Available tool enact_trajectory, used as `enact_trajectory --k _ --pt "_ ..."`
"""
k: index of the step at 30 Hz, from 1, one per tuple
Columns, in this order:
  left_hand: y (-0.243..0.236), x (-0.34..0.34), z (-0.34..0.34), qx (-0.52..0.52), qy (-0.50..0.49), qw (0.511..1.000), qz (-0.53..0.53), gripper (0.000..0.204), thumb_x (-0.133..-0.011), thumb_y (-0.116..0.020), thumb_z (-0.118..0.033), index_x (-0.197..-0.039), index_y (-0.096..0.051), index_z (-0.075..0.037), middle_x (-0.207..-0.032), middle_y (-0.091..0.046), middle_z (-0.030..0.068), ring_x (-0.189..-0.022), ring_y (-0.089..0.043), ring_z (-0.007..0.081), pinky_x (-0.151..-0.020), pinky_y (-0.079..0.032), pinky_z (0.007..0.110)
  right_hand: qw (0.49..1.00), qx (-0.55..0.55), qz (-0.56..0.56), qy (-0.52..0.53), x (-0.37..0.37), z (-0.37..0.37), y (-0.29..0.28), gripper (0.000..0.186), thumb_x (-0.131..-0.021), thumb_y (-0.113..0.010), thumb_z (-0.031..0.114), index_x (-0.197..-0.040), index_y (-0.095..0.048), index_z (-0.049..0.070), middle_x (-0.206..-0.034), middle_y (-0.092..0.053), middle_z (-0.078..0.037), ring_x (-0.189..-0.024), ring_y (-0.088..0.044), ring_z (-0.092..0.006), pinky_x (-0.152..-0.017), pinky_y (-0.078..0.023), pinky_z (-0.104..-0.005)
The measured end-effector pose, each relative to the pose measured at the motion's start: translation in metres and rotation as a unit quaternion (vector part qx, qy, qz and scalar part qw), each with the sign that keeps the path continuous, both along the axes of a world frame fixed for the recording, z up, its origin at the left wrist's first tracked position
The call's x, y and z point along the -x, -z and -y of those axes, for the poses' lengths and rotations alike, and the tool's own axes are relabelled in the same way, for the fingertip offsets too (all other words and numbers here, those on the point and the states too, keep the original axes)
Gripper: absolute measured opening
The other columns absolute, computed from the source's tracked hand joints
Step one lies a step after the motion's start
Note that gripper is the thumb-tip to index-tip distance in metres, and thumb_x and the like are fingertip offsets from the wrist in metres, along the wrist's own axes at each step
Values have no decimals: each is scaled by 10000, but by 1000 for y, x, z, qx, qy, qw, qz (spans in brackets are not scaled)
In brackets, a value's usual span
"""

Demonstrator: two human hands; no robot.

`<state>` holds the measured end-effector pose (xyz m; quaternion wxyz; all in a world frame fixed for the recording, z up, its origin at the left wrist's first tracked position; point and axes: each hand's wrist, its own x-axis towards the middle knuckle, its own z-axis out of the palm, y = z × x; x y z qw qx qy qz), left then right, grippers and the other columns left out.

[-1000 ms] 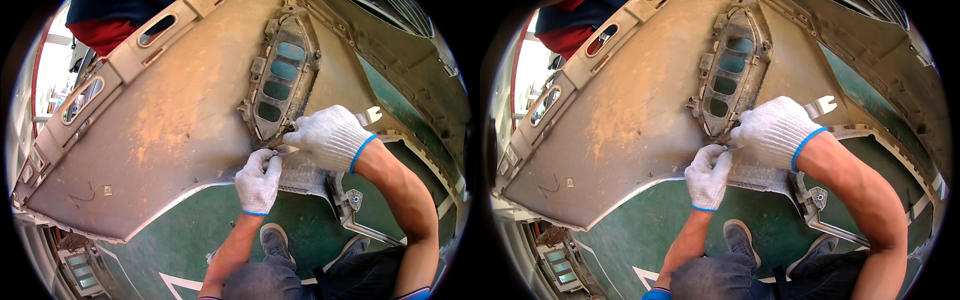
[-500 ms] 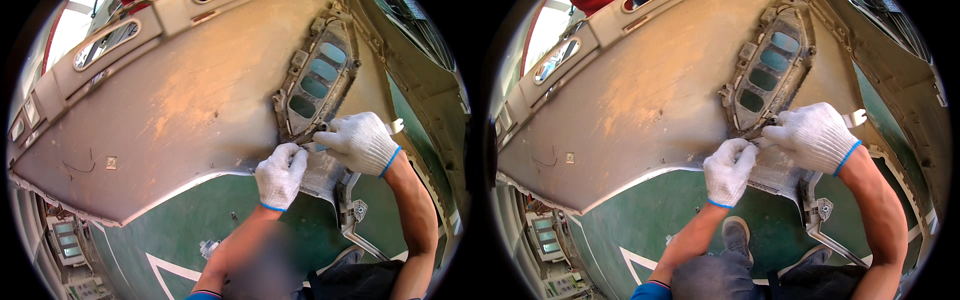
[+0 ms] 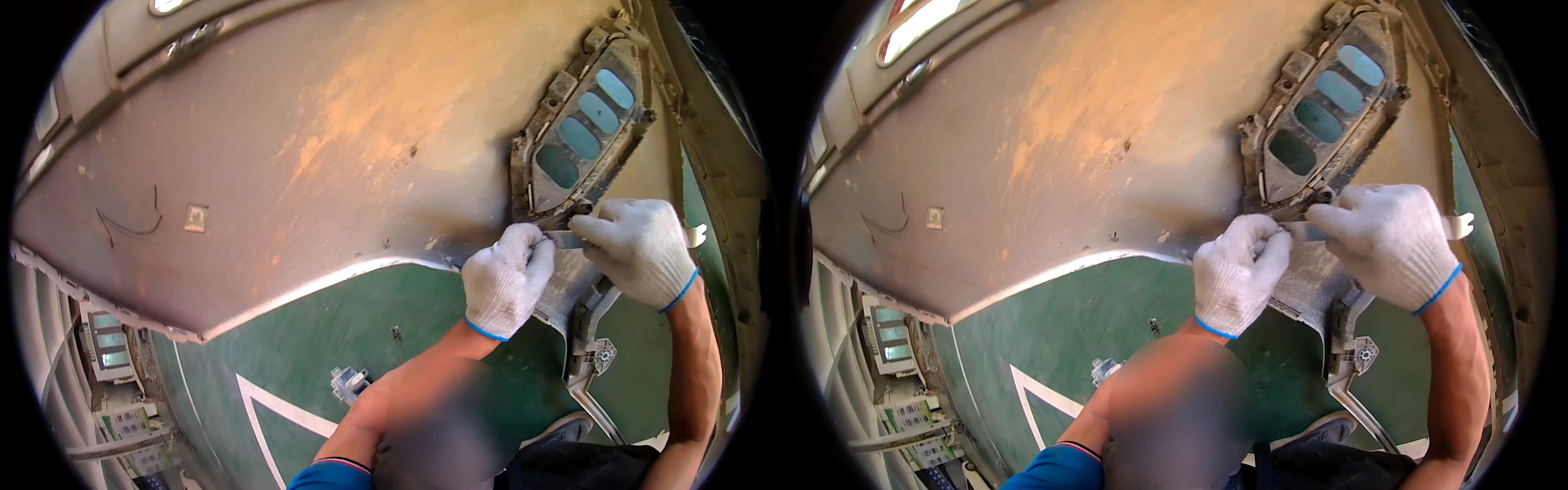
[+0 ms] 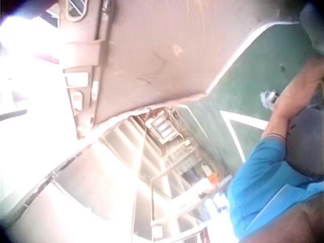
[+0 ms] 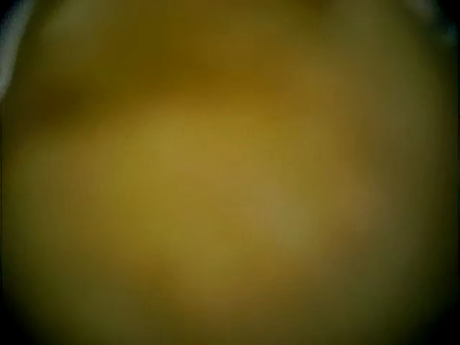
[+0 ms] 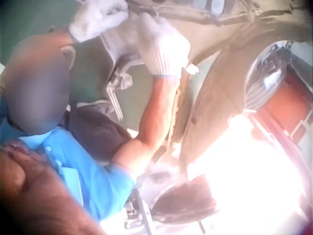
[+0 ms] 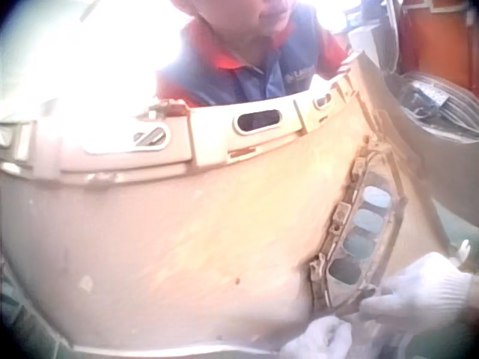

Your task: The person puts on white gloves and works on a detached car bumper lying on the floor. They use a screwdriver to remove screws from a fog light housing and then detach the housing from the bumper. The person then manipulates the internal components of the bumper.

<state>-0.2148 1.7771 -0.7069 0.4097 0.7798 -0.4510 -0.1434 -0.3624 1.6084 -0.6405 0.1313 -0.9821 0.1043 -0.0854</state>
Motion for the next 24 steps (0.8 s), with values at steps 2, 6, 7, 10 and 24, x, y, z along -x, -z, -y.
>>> enact_trajectory --k 2,6,7,10,24 --pt "9 -2 2 30 27 997 73 59 -921 -761 -143 -957 -743 -101 -828 -732 71 -686 -744 270 -609 -563 403 1000 -24 -10 -5 0 5 2 275 -770 -768 160 -1038 -708 145 -799 -651 -65 -748 -688 -309 -622 -527 -440" --pt "9 -2 3 35 17 999 36 102 -918 -777 -138 -971 -725 -67 -823 -748 103 -686 -745 288 -632 -575 403 998 63 -5 11 -5 -7 -3 191 -756 -762 104 -940 -721 132 -757 -640 -77 -720 -678 -314 -606 -521 -447" --pt "7 -1 2 32 3 999 -2 105 -922 -777 -140 -972 -724 -64 -818 -749 108 -688 -746 293 -636 -576 403 1000 22 5 11 -6 -5 -3 189 -756 -766 107 -938 -722 134 -756 -640 -79 -721 -680 -314 -607 -521 -446" --pt "3 6 3 44 -27 997 -60 116 -930 -777 -148 -973 -718 -58 -808 -750 117 -693 -748 299 -642 -580 401 995 -96 30 21 -3 1 6 194 -756 -778 117 -942 -725 141 -756 -642 -80 -721 -682 -313 -609 -523 -440" --pt "-81 -31 -80 16 36 971 -235 144 -877 -823 -73 -963 -728 -9 -813 -730 62 -685 -683 120 -649 -551 266 994 -74 77 23 17 -24 -35 404 -717 -775 30 -1120 -737 26 -740 -592 -109 -647 -610 -317 -588 -454 -413"
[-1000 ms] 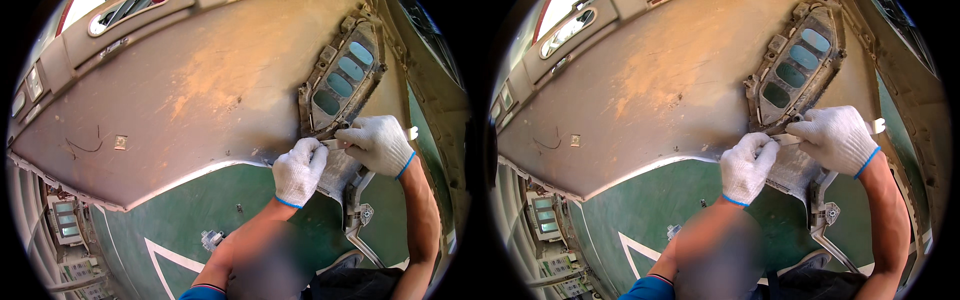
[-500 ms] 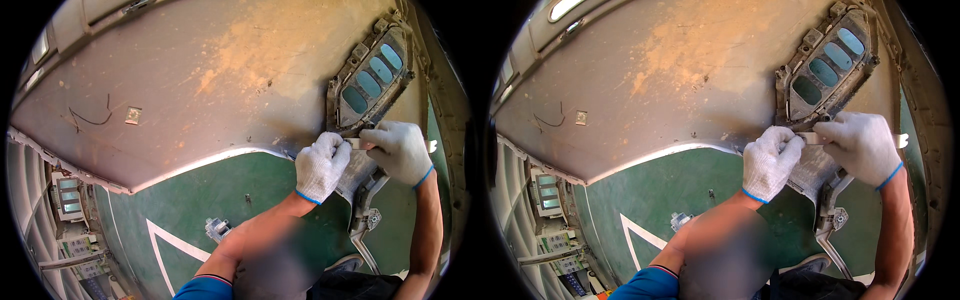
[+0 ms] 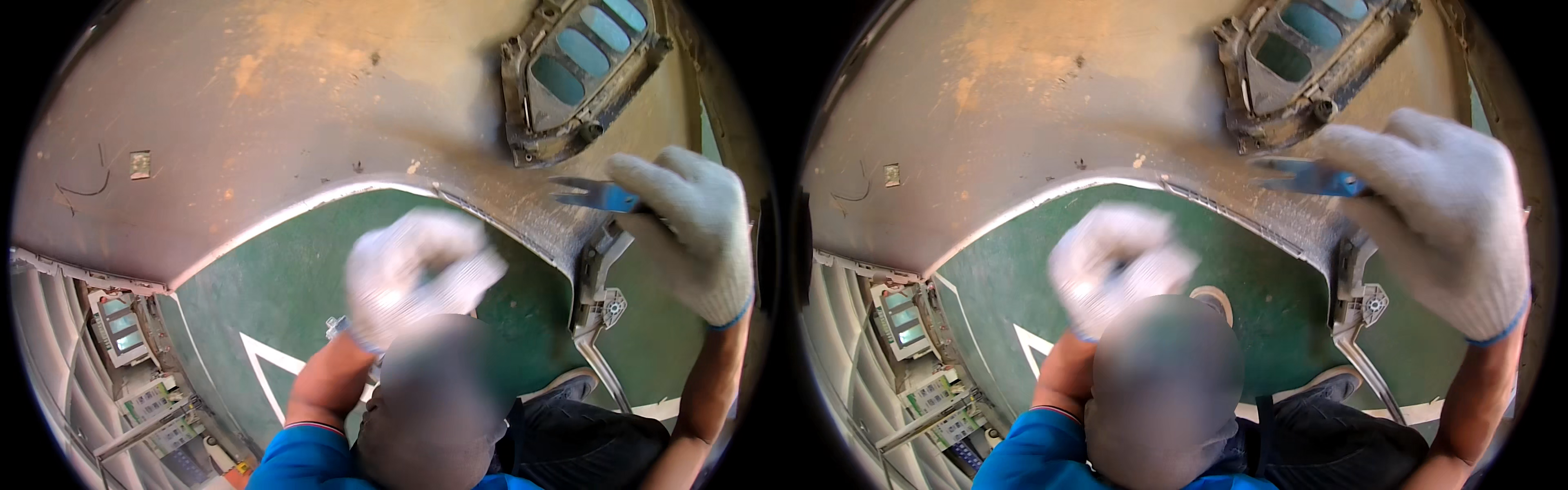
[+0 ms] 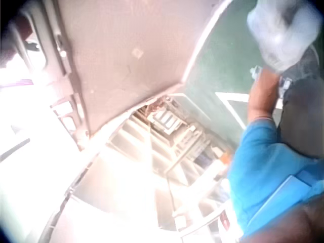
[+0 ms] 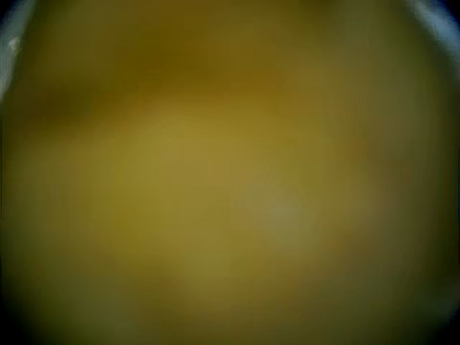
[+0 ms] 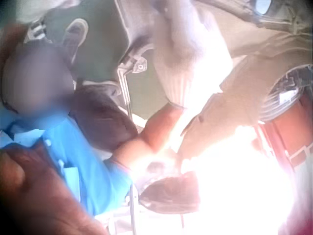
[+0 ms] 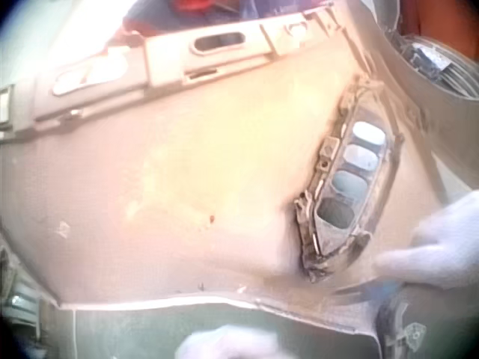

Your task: The person puts on white gloves and works on a detached car bumper lying on the floor. They use a screwdriver to remove screws from a fog light housing and then detach the housing from the bumper. The person then manipulates the internal components of the bumper.

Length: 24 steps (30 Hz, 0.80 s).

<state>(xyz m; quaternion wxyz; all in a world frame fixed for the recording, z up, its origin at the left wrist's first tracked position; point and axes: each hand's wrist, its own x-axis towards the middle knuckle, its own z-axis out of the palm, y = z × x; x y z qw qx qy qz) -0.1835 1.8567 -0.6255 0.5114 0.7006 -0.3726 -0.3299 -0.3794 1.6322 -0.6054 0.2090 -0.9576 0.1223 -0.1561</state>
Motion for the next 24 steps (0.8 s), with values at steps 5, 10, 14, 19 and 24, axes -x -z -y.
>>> enact_trajectory --k 5,10,14,19,24 --pt "72 -53 -132 -415 48 903 97 213 -875 -789 -247 -975 -750 -63 -763 -741 107 -672 -736 203 -682 -585 327 995 -75 -22 54 27 11 7 451 -693 -781 22 -1138 -728 -26 -783 -596 -133 -683 -629 -284 -613 -464 -384" --pt "182 -68 -238 -468 -42 849 242 322 -917 -688 -386 -954 -739 -71 -807 -772 124 -740 -761 274 -746 -588 403 994 -76 -70 39 18 6 16 430 -717 -785 19 -1142 -738 -13 -871 -670 -158 -769 -690 -336 -695 -540 -404" --pt "202 -74 -248 -413 -146 896 73 257 -947 -725 -246 -1088 -730 -31 -845 -768 111 -732 -736 200 -681 -568 332 993 -65 -95 41 19 0 18 412 -733 -788 18 -1142 -746 -8 -897 -699 -164 -789 -712 -348 -712 -560 -412" --pt "157 -78 -231 -362 -182 913 -56 268 -980 -732 -158 -1184 -697 11 -939 -741 75 -771 -691 133 -672 -565 285 984 -128 -116 50 29 3 11 425 -746 -767 18 -1170 -744 -6 -902 -699 -179 -818 -717 -357 -726 -563 -414" --pt "68 -53 -139 -297 86 933 -182 278 -960 -774 -117 -1199 -726 17 -1075 -779 89 -918 -735 160 -876 -596 328 845 -516 -95 100 22 -6 8 316 -882 -723 32 -1191 -726 -38 -1012 -767 -141 -882 -745 -227 -786 -602 -361"
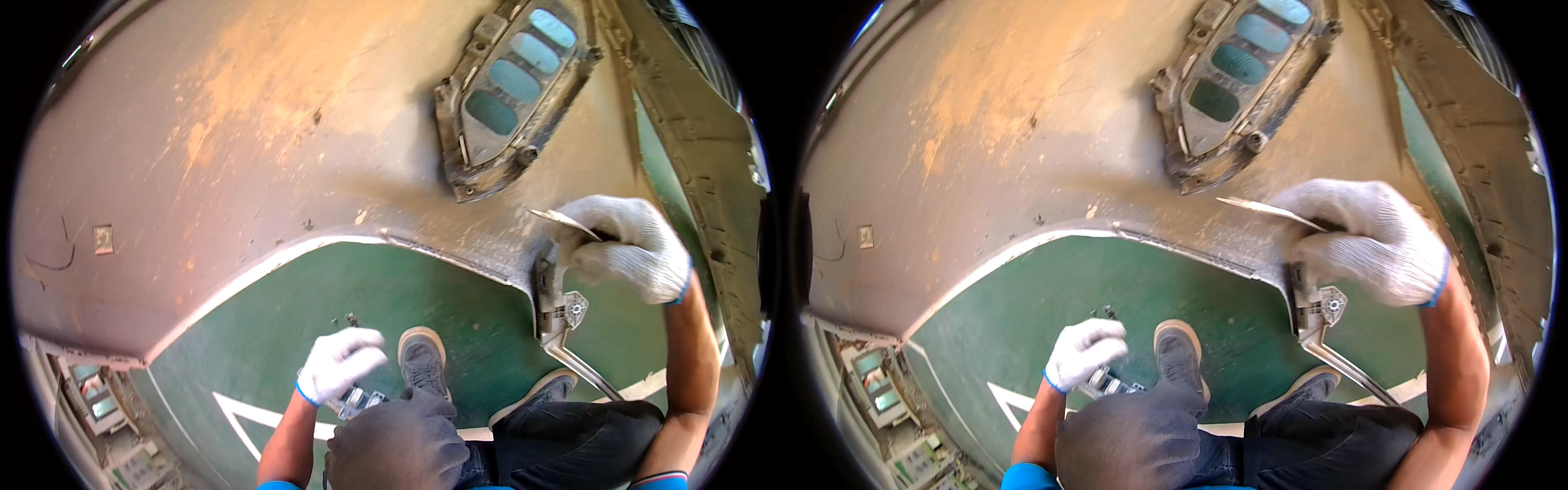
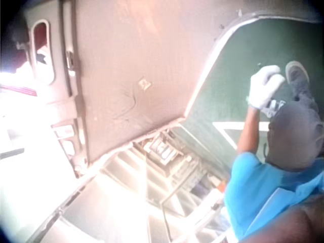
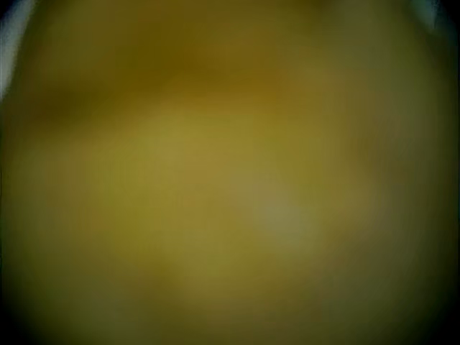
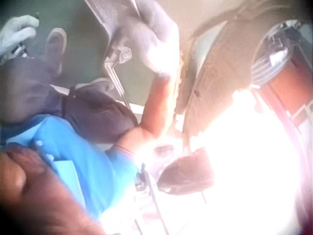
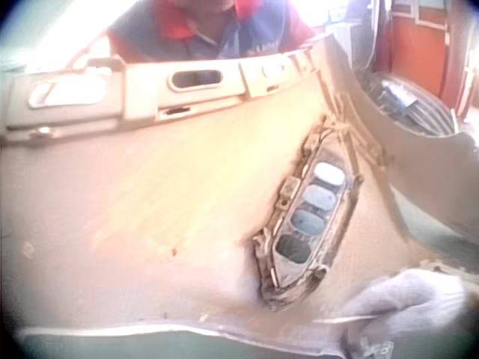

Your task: The person puts on white gloves and works on a detached car bumper lying on the floor. They use a screwdriver to remove screws from a fog light housing and then detach the housing from the bumper. The person then manipulates the internal components of the bumper.

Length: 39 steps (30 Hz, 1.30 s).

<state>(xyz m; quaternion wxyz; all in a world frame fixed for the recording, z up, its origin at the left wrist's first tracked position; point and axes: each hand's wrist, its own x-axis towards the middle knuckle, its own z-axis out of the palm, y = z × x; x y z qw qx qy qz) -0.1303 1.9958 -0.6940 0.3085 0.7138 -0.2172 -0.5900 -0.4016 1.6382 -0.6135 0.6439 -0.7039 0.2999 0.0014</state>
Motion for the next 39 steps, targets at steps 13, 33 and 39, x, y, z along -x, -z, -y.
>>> enact_trajectory --k 13,33,39 --pt "-6 65 171 253 311 909 -111 355 -1008 -653 -308 -1234 -640 -34 -1105 -725 211 -1063 -709 394 -898 -548 440 899 -349 216 154 -3 -57 18 63 -804 -742 -79 -813 -711 -25 -1090 -750 -288 -972 -733 -360 -912 -578 -420" --pt "-25 68 169 350 377 795 323 220 -1002 -689 -250 -1146 -716 -86 -972 -700 135 -877 -708 348 -731 -569 437 855 407 -200 -252 30 -18 -41 197 -870 -714 283 -978 -795 139 -886 -746 -119 -871 -736 -353 -773 -587 -466" --pt "-24 73 180 327 231 876 270 299 -1014 -706 -185 -1275 -686 -41 -1143 -730 166 -1034 -739 269 -914 -588 367 891 290 -210 -279 18 -30 37 230 -903 -623 207 -1047 -778 118 -952 -765 -191 -947 -744 -400 -823 -587 -513"
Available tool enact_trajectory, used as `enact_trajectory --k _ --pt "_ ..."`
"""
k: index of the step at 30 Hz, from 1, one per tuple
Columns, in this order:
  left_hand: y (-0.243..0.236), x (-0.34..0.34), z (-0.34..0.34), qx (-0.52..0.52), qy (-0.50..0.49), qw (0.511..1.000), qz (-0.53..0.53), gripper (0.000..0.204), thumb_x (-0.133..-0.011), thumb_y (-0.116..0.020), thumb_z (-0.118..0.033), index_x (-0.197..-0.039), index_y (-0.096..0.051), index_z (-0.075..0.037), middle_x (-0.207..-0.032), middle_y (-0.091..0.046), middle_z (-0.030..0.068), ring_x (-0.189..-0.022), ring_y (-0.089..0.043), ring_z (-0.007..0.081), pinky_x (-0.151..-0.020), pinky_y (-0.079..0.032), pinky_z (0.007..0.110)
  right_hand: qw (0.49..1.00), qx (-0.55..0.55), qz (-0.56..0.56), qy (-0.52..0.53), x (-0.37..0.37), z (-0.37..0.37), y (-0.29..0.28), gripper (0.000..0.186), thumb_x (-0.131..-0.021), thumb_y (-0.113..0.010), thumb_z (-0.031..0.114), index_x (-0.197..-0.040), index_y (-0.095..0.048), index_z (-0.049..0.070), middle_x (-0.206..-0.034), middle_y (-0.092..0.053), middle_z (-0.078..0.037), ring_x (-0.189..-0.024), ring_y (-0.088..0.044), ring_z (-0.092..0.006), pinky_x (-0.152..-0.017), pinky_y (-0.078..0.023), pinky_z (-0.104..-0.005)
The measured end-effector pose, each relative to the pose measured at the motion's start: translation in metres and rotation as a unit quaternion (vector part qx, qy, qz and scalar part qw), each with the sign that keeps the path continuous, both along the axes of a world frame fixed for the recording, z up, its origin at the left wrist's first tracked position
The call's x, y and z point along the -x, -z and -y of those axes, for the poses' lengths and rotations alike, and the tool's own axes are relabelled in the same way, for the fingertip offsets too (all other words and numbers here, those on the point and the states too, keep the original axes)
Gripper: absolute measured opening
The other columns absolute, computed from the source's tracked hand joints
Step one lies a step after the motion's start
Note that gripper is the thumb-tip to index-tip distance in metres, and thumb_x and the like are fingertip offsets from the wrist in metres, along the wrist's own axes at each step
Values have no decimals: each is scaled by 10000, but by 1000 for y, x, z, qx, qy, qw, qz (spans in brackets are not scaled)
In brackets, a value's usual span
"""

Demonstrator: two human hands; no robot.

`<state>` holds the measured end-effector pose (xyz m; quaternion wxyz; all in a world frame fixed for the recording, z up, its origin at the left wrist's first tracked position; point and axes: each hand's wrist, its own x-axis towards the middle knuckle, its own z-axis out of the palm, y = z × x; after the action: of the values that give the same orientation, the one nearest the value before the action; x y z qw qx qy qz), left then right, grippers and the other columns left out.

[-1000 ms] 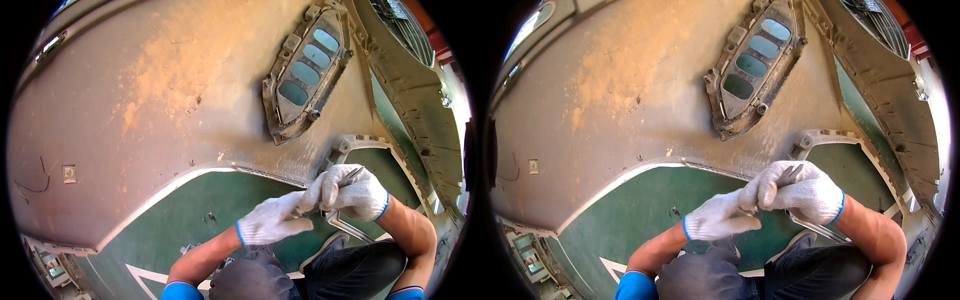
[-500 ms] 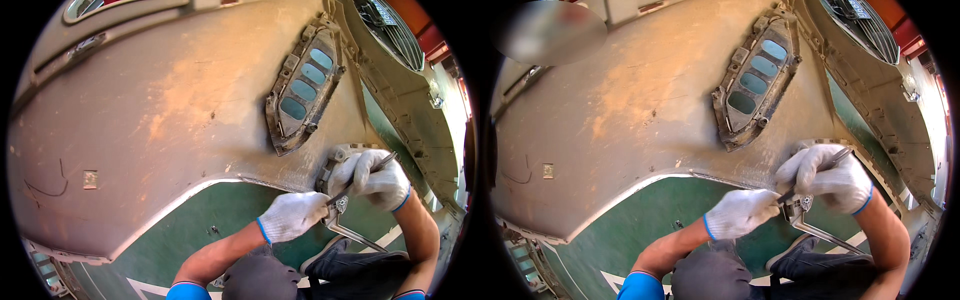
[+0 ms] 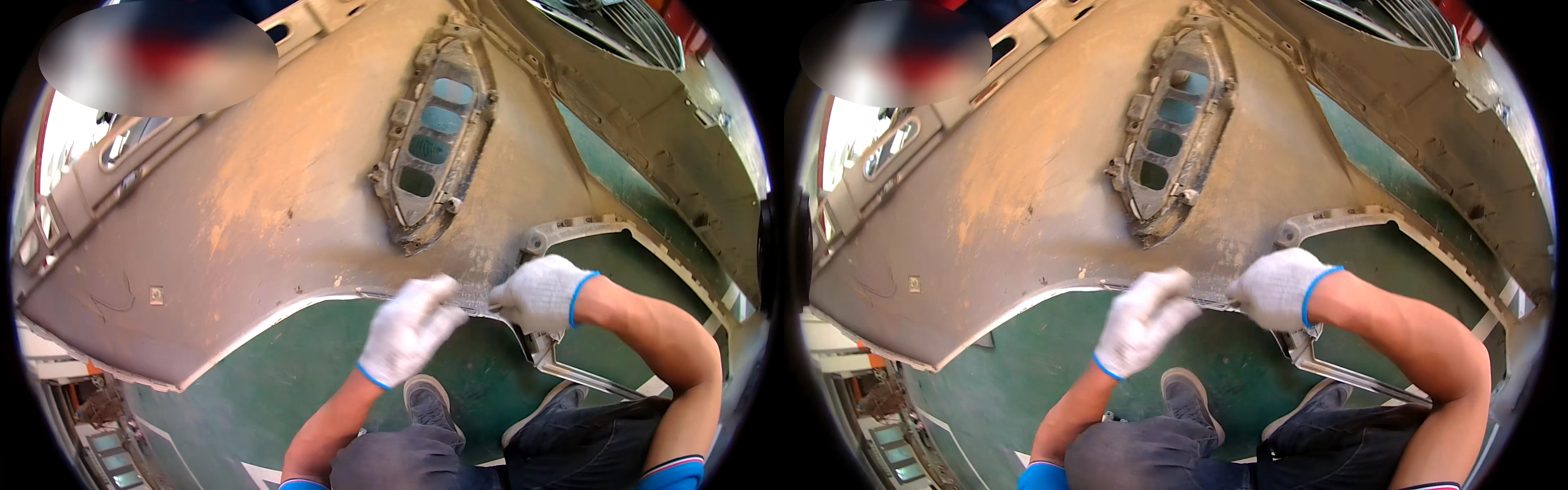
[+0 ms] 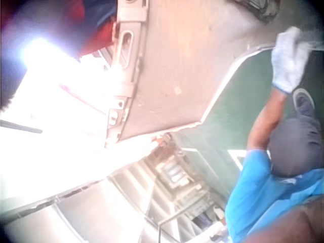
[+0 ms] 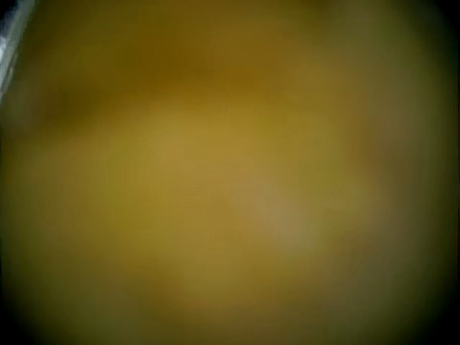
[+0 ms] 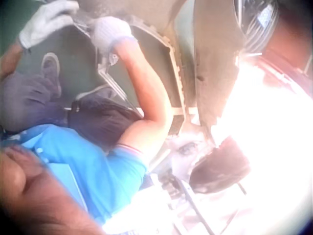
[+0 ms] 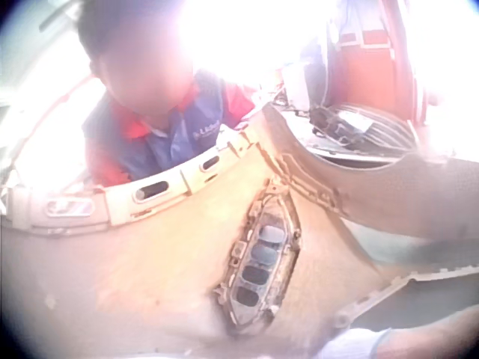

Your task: The person puts on white gloves and works on a detached car bumper lying on the floor. They use a screwdriver to remove screws from a fog light housing and then detach the housing from the bumper. The person then manipulates the internal components of the bumper.

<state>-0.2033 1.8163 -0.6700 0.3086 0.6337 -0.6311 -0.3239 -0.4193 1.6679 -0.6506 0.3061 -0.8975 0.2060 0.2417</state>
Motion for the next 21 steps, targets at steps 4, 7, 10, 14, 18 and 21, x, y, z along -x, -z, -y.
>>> enact_trajectory --k 4,7,10,14,18,21 --pt "2 -24 -2 -102 -351 789 -494 388 -1042 -629 -135 -1385 -554 29 -1235 -678 241 -1099 -702 389 -1005 -604 516 984 -97 104 102 23 30 43 268 -885 -656 227 -1073 -791 93 -1004 -752 -219 -992 -713 -426 -871 -553 -504" --pt "9 -18 11 -98 -345 746 -560 295 -1038 -598 -101 -1306 -556 15 -1277 -641 281 -1130 -680 419 -1046 -579 568 961 -144 144 185 36 41 75 269 -876 -687 242 -1050 -795 69 -1007 -755 -224 -977 -715 -416 -881 -552 -486" --pt "17 -11 22 -100 -329 725 -597 228 -1037 -595 -95 -1241 -562 1 -1292 -621 297 -1161 -666 430 -1077 -559 575 927 -158 210 267 36 38 92 288 -890 -698 260 -1082 -800 71 -1032 -758 -232 -975 -718 -412 -886 -553 -465" --pt "22 -11 23 -101 -344 734 -577 201 -1038 -590 -91 -1225 -574 -18 -1292 -636 283 -1168 -669 430 -1076 -557 577 886 -220 198 356 29 36 96 332 -931 -678 269 -1179 -786 77 -1016 -771 -207 -914 -733 -340 -849 -557 -417" --pt "20 -19 2 -169 -273 713 -623 262 -1049 -589 -110 -1288 -604 -2 -1285 -683 259 -1174 -690 421 -1048 -570 571 819 -331 179 433 30 34 95 352 -956 -630 177 -1256 -759 48 -877 -741 -97 -723 -674 -172 -704 -560 -344" --pt "15 -46 -54 -352 -102 726 -582 334 -1053 -615 -150 -1337 -622 26 -1261 -720 243 -1141 -721 410 -1009 -592 555 808 -365 146 440 35 40 86 343 -972 -615 157 -1261 -762 47 -908 -753 -64 -688 -655 -132 -662 -556 -312"
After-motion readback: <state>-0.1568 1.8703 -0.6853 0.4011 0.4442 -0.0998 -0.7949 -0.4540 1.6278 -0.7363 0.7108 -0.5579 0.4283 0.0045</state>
